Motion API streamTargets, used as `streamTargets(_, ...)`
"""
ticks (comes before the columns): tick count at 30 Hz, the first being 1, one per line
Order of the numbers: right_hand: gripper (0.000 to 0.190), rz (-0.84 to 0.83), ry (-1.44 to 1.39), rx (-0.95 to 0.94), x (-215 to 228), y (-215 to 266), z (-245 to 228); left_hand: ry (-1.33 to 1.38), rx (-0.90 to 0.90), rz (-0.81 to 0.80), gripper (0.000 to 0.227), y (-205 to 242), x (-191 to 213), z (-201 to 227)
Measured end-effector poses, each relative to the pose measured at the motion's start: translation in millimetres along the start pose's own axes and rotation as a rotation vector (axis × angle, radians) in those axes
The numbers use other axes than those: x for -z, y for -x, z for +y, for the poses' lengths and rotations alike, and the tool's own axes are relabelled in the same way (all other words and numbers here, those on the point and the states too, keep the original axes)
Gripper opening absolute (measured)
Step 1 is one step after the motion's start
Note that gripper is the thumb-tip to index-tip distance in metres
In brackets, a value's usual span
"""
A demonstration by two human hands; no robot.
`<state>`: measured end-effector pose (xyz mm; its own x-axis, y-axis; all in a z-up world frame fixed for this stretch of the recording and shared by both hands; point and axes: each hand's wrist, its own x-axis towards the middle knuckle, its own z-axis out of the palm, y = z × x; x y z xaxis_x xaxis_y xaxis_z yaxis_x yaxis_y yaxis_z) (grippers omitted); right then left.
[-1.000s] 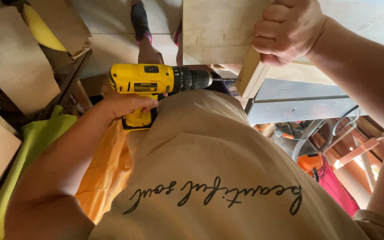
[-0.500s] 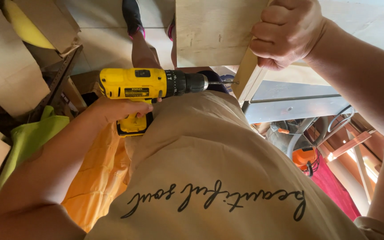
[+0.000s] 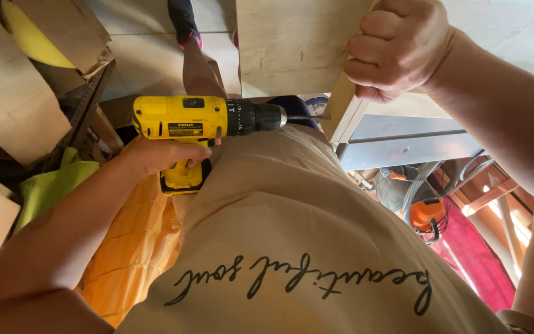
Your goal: Assembling a wooden frame by aligning slats and fastening them with a power drill and screws.
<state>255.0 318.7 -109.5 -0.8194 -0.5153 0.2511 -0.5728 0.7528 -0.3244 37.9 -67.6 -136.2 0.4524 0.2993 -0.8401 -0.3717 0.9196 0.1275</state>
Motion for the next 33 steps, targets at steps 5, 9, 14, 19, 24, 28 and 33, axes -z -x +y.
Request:
streamTargets(5,0.034,-0.005,-0.002,-0.004,-0.2,0.0,-0.3,0.103,-0.187,-0.147,0.017,-10.1,8.0,-11.4)
streamTargets(9,0.030,-0.008,0.001,-0.013,-0.8,0.7,-1.7,0.135,-0.156,-0.165,0.020,-6.1,6.6,-5.6)
streamTargets(14,0.029,-0.009,0.002,-0.021,-0.1,1.8,-1.0,0.104,-0.112,-0.122,0.021,-4.7,5.7,1.2)
streamTargets(19,0.031,-0.024,0.002,-0.037,-0.3,3.5,-2.8,0.139,-0.169,-0.142,0.019,-10.1,5.6,-5.5)
streamTargets(24,0.028,0.006,0.015,-0.014,-0.9,3.9,-2.4,0.165,-0.144,-0.146,0.020,-13.0,5.3,-8.4)
streamTargets(28,0.032,-0.015,0.005,-0.025,0.3,5.4,-2.1,0.122,-0.090,-0.038,0.019,-5.1,-2.6,10.3)
streamTargets(33,0.033,-0.008,-0.018,-0.022,2.5,8.6,-4.9,-0.065,-0.031,0.030,0.030,-4.6,6.8,8.9)
